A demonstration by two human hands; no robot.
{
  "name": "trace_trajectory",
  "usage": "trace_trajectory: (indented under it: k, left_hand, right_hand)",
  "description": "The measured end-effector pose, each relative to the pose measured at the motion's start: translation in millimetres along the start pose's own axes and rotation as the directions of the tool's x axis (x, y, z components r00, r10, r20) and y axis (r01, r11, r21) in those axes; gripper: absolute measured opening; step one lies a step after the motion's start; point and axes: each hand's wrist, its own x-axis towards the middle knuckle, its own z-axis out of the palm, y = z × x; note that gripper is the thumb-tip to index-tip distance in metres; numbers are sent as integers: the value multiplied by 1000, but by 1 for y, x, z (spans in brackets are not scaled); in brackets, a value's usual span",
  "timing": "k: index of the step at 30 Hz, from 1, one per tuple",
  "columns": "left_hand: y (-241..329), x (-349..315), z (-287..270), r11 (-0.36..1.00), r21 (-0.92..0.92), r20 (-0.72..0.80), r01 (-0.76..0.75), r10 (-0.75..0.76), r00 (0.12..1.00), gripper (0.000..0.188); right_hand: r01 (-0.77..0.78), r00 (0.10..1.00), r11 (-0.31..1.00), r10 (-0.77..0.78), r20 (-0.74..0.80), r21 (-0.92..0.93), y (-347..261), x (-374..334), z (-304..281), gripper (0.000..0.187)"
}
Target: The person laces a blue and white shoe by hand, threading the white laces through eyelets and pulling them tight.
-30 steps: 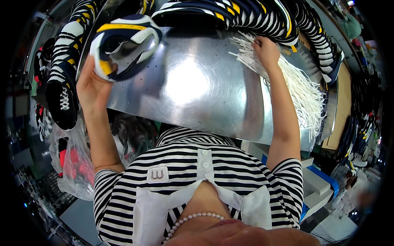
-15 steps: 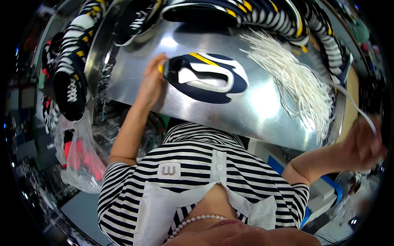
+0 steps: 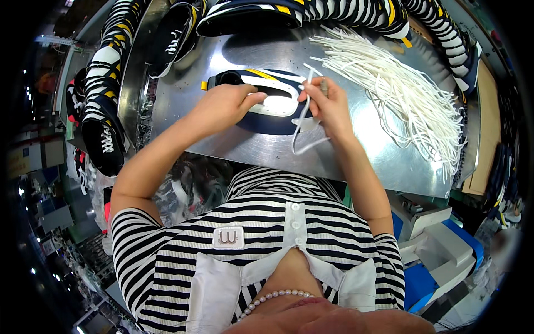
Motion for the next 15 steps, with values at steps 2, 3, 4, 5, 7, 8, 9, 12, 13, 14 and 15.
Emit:
trace_trajectory:
  k: [2,3,4,5,7,8,9,12,13,14,15]
  left_hand:
    - [-5,14,4,950,-272,128,151,-120,985,53]
    - [-11,21,7,889,-394,200,233,-164,966,57]
    - [-21,31,5,797,-529,397,291,-70,915,69]
    - [-25,34,10,655,-649,481,386,-40,876,70]
    - [-28,33,15,627,-706,449,329,37,893,64]
    - [-28,30,24,658,-730,314,183,86,945,58]
    - [-28,26,31,680,-732,175,33,141,974,53]
    - [-12,29,31,969,-225,83,-106,127,988,53]
    - [-12,31,30,866,-493,172,87,-1,985,53]
    - [-13,28,30,475,-847,300,239,54,953,55]
    - [-24,35,25,335,-888,398,314,223,890,63]
  right_hand:
    - [-13,1000,1000,13,-13,18,8,8,5,12]
    - [-21,1000,999,21,0,27,6,9,6,12]
    - [-30,1000,999,30,2,37,6,7,5,12]
    - [-26,1000,999,27,-10,28,7,6,6,11]
    - [-15,999,1000,15,-43,11,9,3,6,10]
    - [12,999,1000,-12,-51,-4,11,2,8,10]
    - [38,998,999,-39,-58,-19,13,2,10,11]
    - [58,992,991,-72,-109,-120,13,-4,17,12]
    - [63,991,985,-81,-107,-161,11,-5,21,12]
    - [84,987,970,-112,-113,-227,11,-6,21,14]
    - [107,984,964,-138,-113,-244,12,-6,20,14]
